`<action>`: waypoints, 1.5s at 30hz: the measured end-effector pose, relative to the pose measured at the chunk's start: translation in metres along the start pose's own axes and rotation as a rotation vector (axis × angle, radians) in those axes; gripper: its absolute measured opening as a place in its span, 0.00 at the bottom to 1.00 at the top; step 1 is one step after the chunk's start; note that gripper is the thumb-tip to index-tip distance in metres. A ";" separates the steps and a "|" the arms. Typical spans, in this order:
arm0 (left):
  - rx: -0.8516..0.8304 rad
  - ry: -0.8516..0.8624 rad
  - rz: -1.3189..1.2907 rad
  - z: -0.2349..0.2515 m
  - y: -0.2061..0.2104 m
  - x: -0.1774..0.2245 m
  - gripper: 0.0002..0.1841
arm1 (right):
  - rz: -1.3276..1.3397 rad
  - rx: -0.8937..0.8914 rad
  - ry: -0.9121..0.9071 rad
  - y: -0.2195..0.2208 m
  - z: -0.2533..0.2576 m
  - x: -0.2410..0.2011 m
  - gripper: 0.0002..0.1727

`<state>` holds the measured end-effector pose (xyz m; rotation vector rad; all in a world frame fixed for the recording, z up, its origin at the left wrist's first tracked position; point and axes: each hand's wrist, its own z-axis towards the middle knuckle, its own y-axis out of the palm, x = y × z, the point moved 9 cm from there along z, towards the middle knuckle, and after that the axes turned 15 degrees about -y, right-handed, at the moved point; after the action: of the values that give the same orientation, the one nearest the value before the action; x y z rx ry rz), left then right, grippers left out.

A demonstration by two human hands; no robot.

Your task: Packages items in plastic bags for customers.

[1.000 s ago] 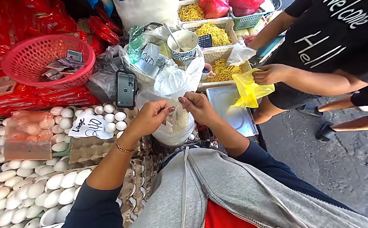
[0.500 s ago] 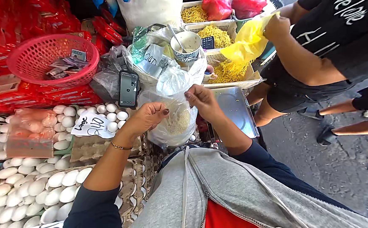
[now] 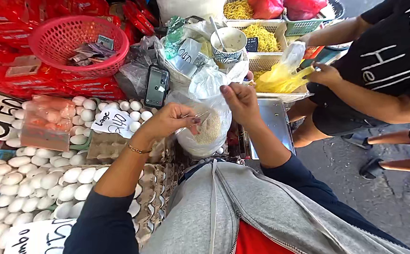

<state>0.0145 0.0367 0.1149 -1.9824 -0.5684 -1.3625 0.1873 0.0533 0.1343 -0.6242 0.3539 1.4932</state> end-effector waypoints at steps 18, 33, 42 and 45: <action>0.362 -0.368 -0.158 -0.009 -0.061 -0.094 0.08 | -0.410 -1.163 0.517 0.118 -0.139 0.191 0.22; -0.407 -0.882 0.965 0.046 0.010 -0.187 0.16 | -0.413 -1.333 0.536 0.105 -0.153 0.193 0.19; 0.332 -0.669 0.747 0.101 -0.063 -0.055 0.17 | -0.619 -1.254 0.552 0.091 -0.113 0.212 0.16; 0.465 -0.737 0.688 0.082 -0.047 -0.048 0.14 | -0.496 -1.234 0.559 0.098 -0.135 0.224 0.17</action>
<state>0.0187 0.1292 0.0628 -1.9583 -0.3970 -0.0526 0.1274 0.1530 -0.1197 -1.9577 -0.3618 0.8928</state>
